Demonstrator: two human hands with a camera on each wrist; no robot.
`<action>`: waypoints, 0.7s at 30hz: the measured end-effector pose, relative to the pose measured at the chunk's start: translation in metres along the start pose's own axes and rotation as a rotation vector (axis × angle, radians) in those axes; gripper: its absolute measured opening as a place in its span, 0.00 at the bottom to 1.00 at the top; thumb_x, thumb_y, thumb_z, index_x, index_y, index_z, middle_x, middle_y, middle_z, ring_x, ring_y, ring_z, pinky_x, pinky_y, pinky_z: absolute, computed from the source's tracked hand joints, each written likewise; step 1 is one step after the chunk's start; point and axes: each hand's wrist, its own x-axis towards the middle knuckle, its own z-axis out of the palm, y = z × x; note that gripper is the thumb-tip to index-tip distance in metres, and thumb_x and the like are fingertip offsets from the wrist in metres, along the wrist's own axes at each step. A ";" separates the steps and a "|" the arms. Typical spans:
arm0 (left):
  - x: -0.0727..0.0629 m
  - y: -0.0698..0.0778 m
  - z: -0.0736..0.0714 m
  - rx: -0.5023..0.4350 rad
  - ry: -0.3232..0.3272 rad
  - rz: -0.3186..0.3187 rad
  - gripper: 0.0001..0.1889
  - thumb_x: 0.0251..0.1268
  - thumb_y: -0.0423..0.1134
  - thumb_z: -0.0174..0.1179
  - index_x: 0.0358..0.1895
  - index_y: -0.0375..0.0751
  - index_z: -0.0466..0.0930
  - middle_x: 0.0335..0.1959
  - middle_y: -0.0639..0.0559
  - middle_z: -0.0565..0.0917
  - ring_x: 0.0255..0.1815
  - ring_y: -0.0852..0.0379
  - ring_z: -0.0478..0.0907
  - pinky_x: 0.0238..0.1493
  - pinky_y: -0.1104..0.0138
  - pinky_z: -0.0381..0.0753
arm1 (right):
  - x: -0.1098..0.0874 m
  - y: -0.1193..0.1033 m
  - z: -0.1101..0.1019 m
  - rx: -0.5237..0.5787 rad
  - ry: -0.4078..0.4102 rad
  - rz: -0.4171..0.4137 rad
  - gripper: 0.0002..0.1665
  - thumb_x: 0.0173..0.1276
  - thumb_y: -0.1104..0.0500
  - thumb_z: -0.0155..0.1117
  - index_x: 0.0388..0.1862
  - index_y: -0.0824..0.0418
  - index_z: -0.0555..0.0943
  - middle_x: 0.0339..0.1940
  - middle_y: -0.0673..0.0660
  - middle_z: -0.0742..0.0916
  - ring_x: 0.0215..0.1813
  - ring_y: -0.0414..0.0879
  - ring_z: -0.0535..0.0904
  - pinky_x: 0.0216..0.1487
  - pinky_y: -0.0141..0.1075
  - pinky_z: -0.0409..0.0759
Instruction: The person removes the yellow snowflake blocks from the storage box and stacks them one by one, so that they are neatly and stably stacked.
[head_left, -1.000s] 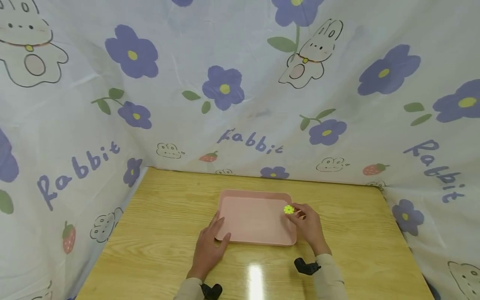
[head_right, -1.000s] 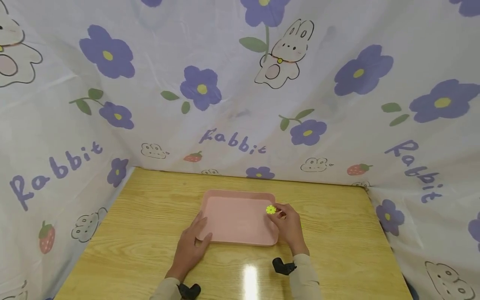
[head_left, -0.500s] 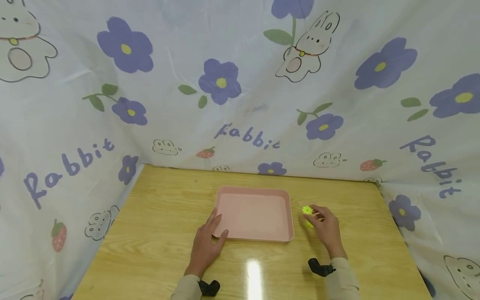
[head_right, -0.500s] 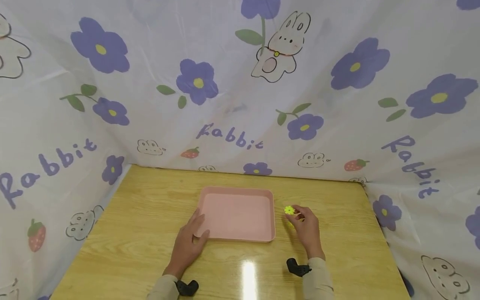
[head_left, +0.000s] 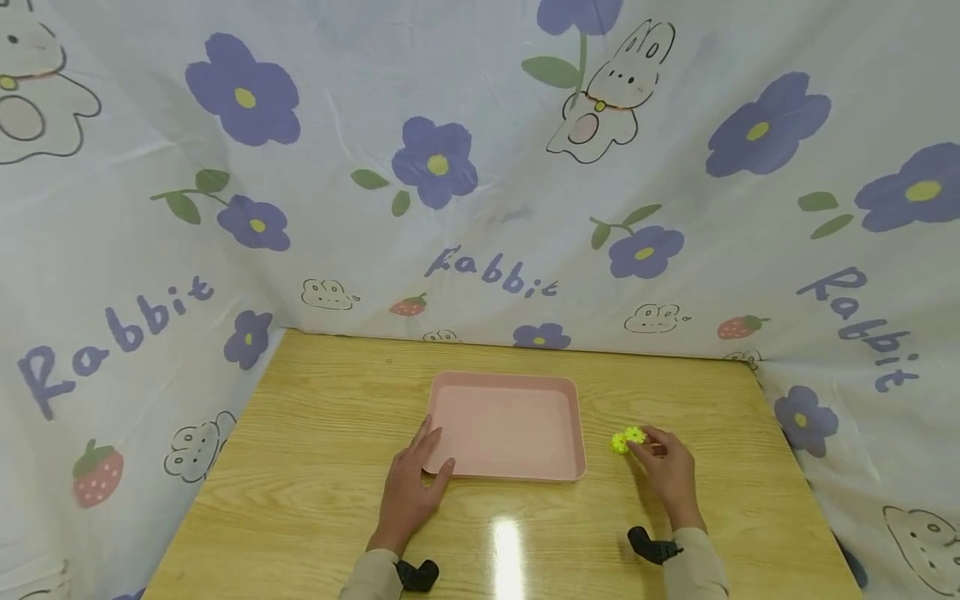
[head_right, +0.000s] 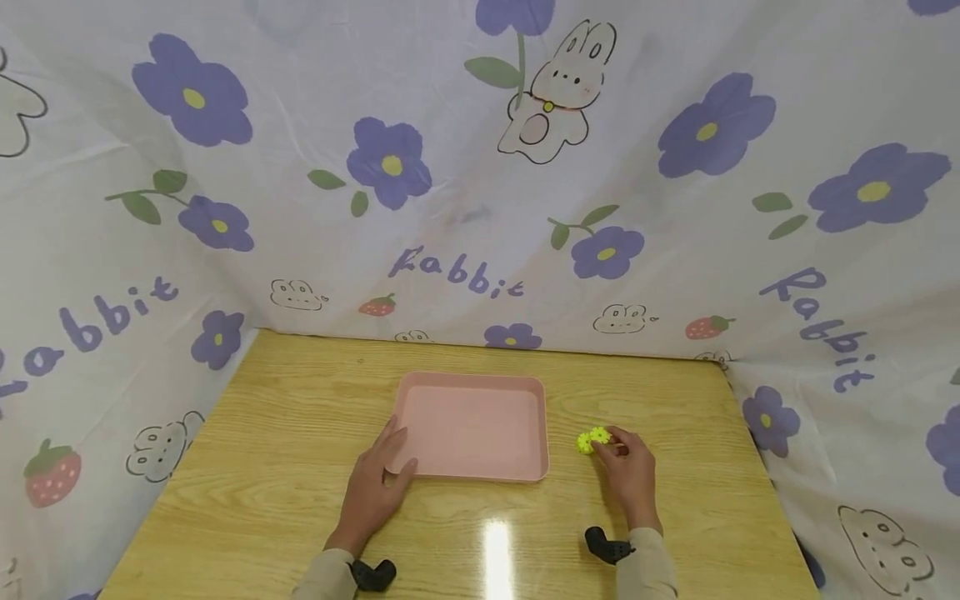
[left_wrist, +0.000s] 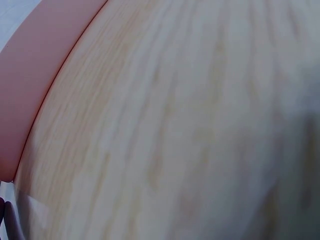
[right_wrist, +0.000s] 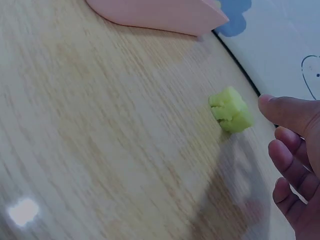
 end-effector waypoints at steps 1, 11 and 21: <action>0.000 0.000 0.000 -0.001 0.001 0.002 0.30 0.75 0.51 0.63 0.75 0.45 0.73 0.82 0.53 0.63 0.75 0.46 0.70 0.70 0.41 0.68 | -0.001 0.001 0.000 0.009 -0.001 0.003 0.27 0.74 0.56 0.70 0.67 0.67 0.80 0.54 0.64 0.83 0.51 0.53 0.80 0.44 0.31 0.79; 0.000 -0.001 0.001 0.004 -0.002 0.004 0.30 0.75 0.51 0.63 0.75 0.45 0.73 0.82 0.53 0.62 0.75 0.47 0.70 0.70 0.42 0.68 | -0.003 0.005 0.006 0.014 -0.053 0.018 0.28 0.73 0.55 0.71 0.67 0.67 0.79 0.54 0.63 0.83 0.51 0.50 0.78 0.48 0.33 0.78; -0.001 0.001 0.000 0.006 0.000 -0.001 0.30 0.75 0.50 0.63 0.75 0.44 0.73 0.82 0.53 0.62 0.75 0.47 0.69 0.70 0.42 0.68 | -0.002 0.005 0.008 0.012 -0.084 0.018 0.30 0.74 0.52 0.70 0.69 0.66 0.79 0.54 0.63 0.82 0.52 0.51 0.77 0.48 0.35 0.78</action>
